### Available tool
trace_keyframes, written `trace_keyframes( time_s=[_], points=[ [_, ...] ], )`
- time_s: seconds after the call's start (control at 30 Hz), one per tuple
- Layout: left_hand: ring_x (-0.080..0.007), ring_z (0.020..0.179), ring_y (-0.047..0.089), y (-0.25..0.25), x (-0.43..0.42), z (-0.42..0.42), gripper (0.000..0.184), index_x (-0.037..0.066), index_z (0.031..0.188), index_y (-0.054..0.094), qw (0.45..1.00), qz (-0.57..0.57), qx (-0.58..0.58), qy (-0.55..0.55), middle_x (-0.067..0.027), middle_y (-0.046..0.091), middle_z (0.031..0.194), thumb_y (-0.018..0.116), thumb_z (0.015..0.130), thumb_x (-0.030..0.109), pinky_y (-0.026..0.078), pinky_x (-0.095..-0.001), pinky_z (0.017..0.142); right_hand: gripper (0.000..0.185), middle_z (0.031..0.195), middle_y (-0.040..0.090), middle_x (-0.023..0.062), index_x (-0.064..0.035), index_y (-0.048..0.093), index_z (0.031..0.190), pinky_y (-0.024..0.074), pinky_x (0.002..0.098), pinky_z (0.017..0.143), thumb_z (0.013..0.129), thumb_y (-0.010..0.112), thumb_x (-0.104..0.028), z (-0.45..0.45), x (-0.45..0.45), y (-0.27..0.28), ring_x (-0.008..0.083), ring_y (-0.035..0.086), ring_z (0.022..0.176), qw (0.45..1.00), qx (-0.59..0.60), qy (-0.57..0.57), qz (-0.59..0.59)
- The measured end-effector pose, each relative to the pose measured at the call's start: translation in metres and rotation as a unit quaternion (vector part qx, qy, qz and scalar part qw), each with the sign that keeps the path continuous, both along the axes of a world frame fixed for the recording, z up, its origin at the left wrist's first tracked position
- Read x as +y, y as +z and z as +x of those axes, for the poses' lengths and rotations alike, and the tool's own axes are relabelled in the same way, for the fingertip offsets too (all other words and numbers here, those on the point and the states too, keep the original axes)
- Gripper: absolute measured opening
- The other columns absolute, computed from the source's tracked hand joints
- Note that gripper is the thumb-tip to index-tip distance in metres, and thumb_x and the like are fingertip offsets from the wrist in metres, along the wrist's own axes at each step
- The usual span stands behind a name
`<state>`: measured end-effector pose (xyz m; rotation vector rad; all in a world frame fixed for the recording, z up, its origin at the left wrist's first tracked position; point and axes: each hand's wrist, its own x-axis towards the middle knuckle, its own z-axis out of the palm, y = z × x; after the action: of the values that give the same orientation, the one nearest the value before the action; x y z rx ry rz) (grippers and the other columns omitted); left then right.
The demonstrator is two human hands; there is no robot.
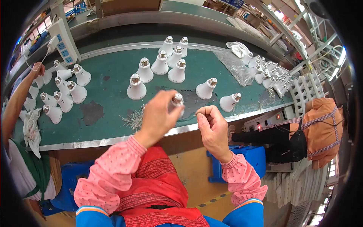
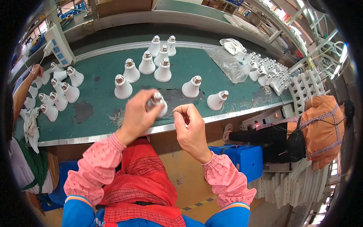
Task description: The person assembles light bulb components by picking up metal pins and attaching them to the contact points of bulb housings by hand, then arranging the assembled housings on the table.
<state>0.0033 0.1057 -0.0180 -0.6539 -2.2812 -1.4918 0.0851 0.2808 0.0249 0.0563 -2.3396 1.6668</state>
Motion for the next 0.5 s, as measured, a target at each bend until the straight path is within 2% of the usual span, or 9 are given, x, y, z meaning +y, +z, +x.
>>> trace_keyframes(
  time_s=[0.03,0.13,0.23,0.43,0.5],
  points=[
    [-0.0198,0.075,0.066,-0.003,0.001,0.010,0.035,0.003,0.120,0.070,1.000,-0.001,0.025,-0.006,-0.0104,0.069,0.104,0.080,0.086,0.009,0.053,-0.0321,0.066,0.008,0.087,0.061,0.0033,0.0015,0.062,0.104,0.0464,0.0265,0.063,0.103,0.064,-0.006,-0.003,-0.002,-0.001,0.0079,0.054,0.070,1.000,0.014,0.001,0.022],
    [-0.0357,0.092,0.071,0.002,0.002,0.031,0.039,0.005,0.123,0.067,0.996,0.016,-0.088,-0.025,-0.0139,0.067,0.107,0.080,0.087,0.014,0.056,-0.0435,0.075,0.005,0.089,0.061,0.0074,0.0014,0.061,0.102,0.0476,0.0313,0.062,0.100,0.065,-0.001,-0.010,-0.008,0.001,0.0141,0.057,0.069,0.995,0.045,0.010,0.092],
    [-0.0354,0.094,0.071,-0.003,0.004,0.031,0.042,0.006,0.127,0.065,0.997,0.036,-0.068,-0.012,-0.0129,0.066,0.111,0.079,0.088,0.013,0.057,-0.0438,0.077,0.007,0.089,0.058,0.0113,0.0004,0.059,0.099,0.0478,0.0355,0.062,0.096,0.065,0.003,-0.021,-0.013,0.005,0.0220,0.059,0.067,0.973,0.114,0.005,0.199],
    [-0.0351,0.096,0.072,-0.011,0.004,0.029,0.043,0.007,0.128,0.065,0.997,0.053,-0.048,-0.016,-0.0121,0.066,0.113,0.080,0.088,0.012,0.059,-0.0437,0.077,0.013,0.092,0.057,0.0164,0.0000,0.056,0.101,0.0487,0.0451,0.065,0.093,0.065,0.005,-0.038,-0.012,0.006,0.0370,0.061,0.074,0.944,0.147,0.021,0.294],
    [-0.0350,0.096,0.072,-0.016,0.005,0.028,0.043,0.007,0.128,0.065,0.997,0.061,-0.037,-0.015,-0.0116,0.066,0.114,0.080,0.088,0.012,0.059,-0.0437,0.076,0.014,0.093,0.057,0.0171,0.0001,0.056,0.102,0.0490,0.0468,0.066,0.092,0.066,0.004,-0.040,-0.013,0.010,0.0387,0.062,0.077,0.939,0.138,0.029,0.314]
  ],
)
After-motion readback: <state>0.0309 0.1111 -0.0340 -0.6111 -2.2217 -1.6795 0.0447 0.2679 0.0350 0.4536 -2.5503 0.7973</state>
